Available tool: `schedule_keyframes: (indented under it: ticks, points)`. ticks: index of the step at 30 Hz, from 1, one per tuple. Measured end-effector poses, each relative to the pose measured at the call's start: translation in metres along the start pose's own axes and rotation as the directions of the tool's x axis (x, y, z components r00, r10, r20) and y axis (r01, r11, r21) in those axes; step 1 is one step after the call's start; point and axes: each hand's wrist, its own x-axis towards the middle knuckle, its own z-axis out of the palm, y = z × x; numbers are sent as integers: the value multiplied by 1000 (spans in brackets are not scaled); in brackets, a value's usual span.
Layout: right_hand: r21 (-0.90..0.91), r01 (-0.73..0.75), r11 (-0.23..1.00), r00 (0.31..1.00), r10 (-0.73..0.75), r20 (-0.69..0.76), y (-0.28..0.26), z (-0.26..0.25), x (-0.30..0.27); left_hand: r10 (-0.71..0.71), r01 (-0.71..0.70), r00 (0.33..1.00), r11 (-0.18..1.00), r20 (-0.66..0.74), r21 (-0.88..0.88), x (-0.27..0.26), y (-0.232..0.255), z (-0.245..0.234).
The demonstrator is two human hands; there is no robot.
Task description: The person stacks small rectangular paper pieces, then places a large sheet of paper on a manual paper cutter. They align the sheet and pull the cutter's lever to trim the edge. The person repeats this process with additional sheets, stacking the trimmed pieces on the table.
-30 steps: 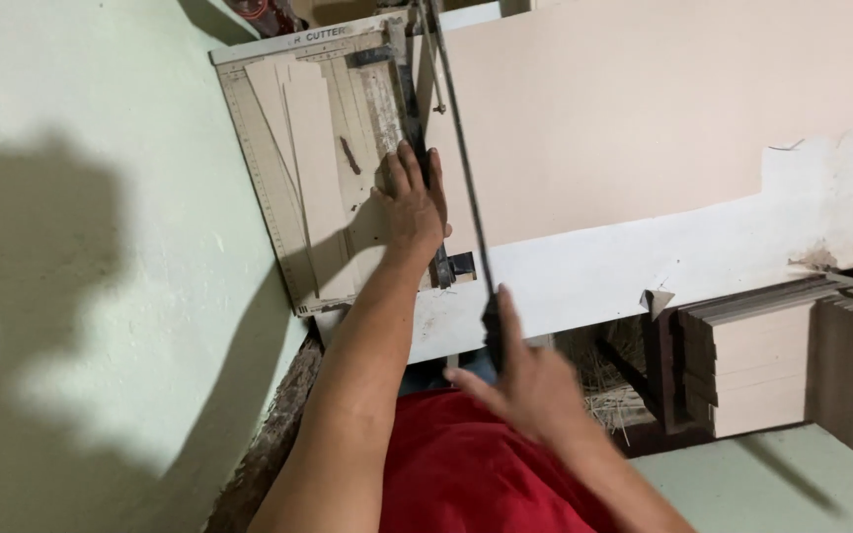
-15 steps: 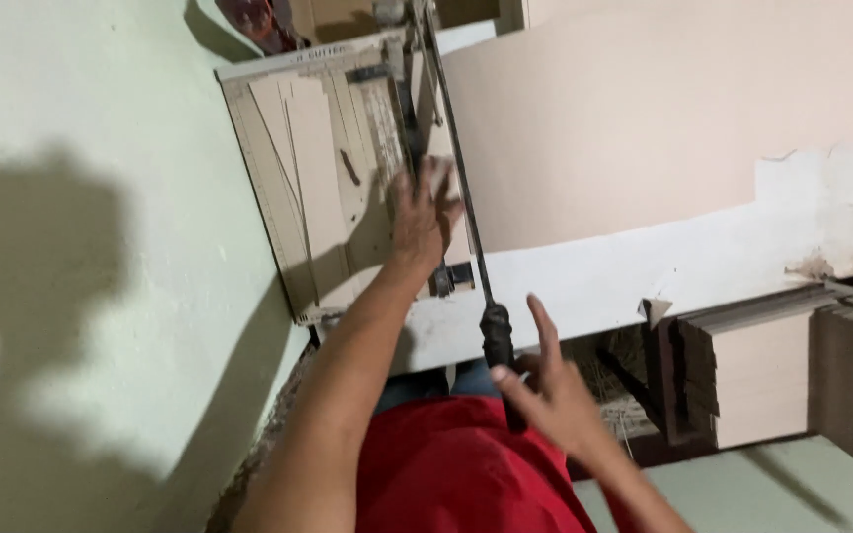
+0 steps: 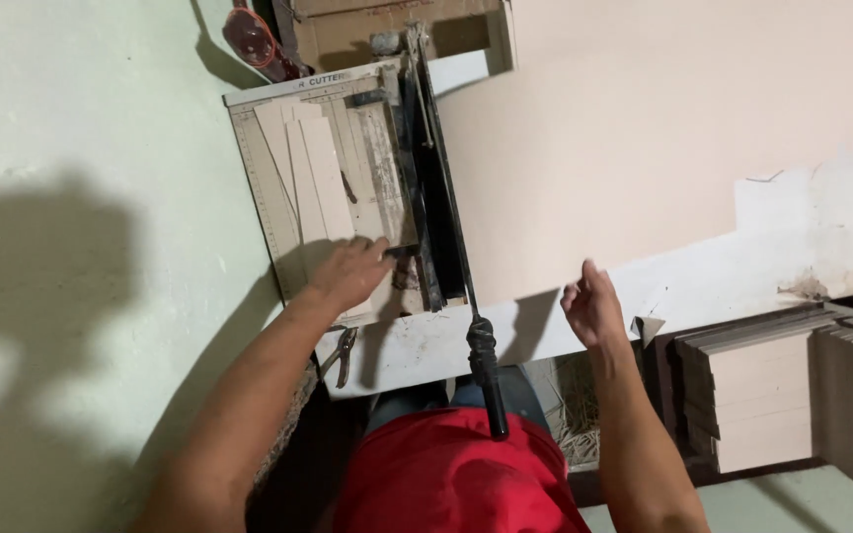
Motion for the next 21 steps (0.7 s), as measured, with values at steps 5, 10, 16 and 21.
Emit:
schedule_keyframes:
  ticks: [5, 10, 16, 21]
  points:
    - [-261, -26, 965, 1000, 26, -3, 24, 15, -15, -196, 179, 975, 972, -107, -150, 33, 17, -45]
    - [-376, -11, 926, 999, -3, -37, 12, 44, -19, -404, 436, 899, 790, 169, -430, 68, 63, -110]
    - [-672, -20, 740, 998, 55, 32, 4, 54, -22, -488, 567, 817, 778, 308, -271, 89, 74, -107]
    - [-976, 197, 92, 969, 135, 208, -55, 153, -155, -520, 596, 790, 775, 326, -209, 100, 73, -99]
